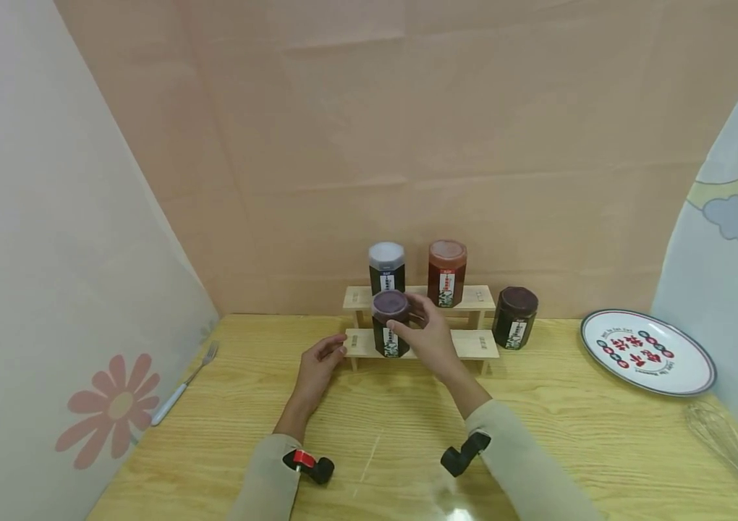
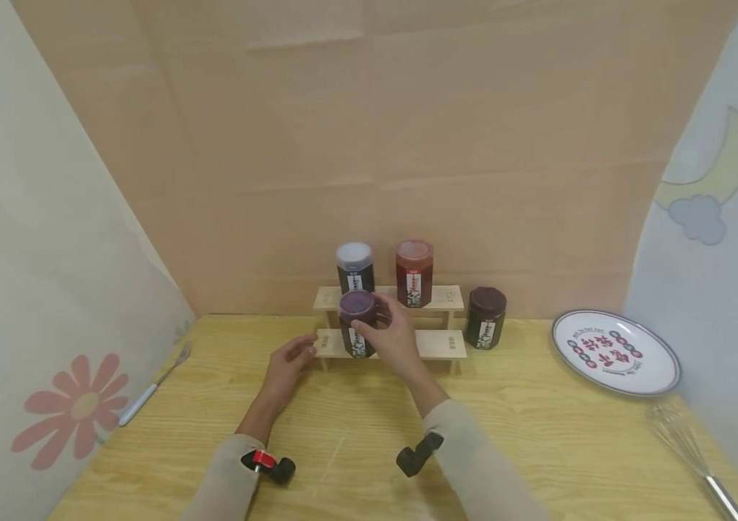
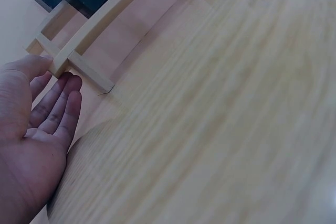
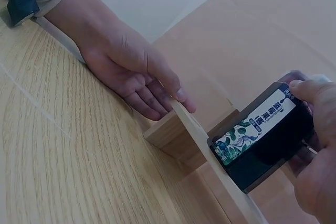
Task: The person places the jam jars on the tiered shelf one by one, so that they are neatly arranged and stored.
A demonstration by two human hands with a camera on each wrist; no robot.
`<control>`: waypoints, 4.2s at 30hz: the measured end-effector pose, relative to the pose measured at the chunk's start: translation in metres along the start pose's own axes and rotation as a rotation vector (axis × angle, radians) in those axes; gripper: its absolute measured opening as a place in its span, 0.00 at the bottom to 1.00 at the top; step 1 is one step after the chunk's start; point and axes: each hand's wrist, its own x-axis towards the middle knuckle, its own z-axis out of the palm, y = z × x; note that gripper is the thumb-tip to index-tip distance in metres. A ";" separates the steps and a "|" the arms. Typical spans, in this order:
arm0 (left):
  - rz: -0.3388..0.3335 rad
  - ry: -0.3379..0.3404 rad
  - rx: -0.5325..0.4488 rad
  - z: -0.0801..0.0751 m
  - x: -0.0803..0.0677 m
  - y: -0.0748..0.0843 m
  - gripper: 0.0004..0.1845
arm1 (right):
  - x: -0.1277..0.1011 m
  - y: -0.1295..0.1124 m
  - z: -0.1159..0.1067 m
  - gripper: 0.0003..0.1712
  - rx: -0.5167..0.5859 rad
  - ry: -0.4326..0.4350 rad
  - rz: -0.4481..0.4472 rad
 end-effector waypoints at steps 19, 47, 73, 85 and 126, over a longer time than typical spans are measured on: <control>-0.018 0.012 -0.009 0.000 0.002 0.001 0.17 | 0.004 -0.003 0.004 0.39 -0.032 -0.003 -0.035; -0.015 0.012 0.013 -0.003 -0.001 0.000 0.18 | -0.002 -0.019 -0.143 0.35 -0.276 -0.034 -0.104; -0.023 0.005 0.026 -0.005 -0.003 0.002 0.17 | 0.017 0.047 -0.211 0.51 -0.328 0.035 0.101; -0.015 -0.002 0.032 -0.005 -0.004 0.003 0.18 | 0.007 0.057 -0.199 0.49 -0.289 0.107 0.110; -0.013 -0.001 0.005 -0.002 -0.001 0.002 0.19 | -0.023 0.004 -0.203 0.47 -0.366 0.250 0.118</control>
